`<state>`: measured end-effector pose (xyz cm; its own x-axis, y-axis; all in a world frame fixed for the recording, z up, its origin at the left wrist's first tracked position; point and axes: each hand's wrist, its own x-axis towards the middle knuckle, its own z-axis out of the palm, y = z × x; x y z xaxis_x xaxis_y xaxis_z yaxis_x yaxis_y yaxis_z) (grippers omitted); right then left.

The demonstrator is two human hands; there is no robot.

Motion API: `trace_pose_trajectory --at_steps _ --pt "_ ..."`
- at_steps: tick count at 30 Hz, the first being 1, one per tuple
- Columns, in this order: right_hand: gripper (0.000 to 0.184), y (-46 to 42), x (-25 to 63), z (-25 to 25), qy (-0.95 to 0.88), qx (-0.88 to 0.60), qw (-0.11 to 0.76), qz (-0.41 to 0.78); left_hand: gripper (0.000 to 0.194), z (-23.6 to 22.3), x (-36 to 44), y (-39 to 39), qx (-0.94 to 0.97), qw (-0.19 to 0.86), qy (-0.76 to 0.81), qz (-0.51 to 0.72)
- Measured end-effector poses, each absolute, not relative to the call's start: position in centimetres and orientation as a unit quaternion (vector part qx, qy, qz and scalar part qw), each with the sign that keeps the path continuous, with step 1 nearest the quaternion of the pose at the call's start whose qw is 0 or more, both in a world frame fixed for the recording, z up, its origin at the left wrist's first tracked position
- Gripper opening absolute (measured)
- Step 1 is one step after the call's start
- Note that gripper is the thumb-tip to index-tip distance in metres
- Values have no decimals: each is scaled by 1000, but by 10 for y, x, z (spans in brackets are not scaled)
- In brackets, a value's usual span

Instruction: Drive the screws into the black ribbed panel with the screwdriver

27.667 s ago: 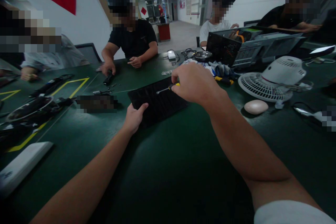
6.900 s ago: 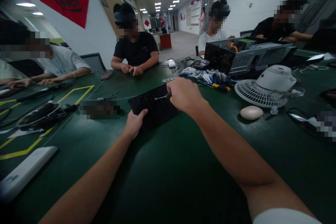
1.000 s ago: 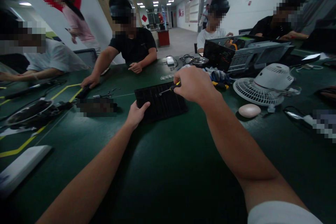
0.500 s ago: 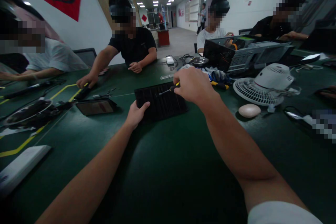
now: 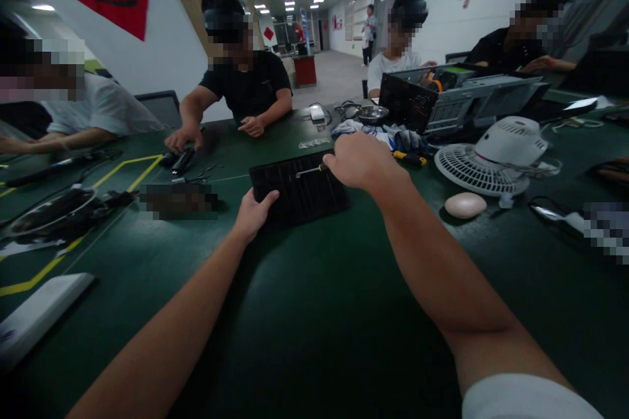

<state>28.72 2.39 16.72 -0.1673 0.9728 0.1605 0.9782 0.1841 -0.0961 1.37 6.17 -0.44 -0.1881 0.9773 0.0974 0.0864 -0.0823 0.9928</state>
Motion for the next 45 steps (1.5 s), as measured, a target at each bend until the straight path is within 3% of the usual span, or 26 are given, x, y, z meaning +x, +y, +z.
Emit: trace_pose_trajectory --at_steps 9,13,45 --pt "26 22 303 171 -793 -585 166 -41 43 -7 12 63 499 407 535 547" --pt "27 24 301 169 -776 -602 181 -50 43 -9 12 65 493 404 537 553" --pt "27 28 291 160 -772 -610 168 -63 42 -4 12 61 512 389 547 537"
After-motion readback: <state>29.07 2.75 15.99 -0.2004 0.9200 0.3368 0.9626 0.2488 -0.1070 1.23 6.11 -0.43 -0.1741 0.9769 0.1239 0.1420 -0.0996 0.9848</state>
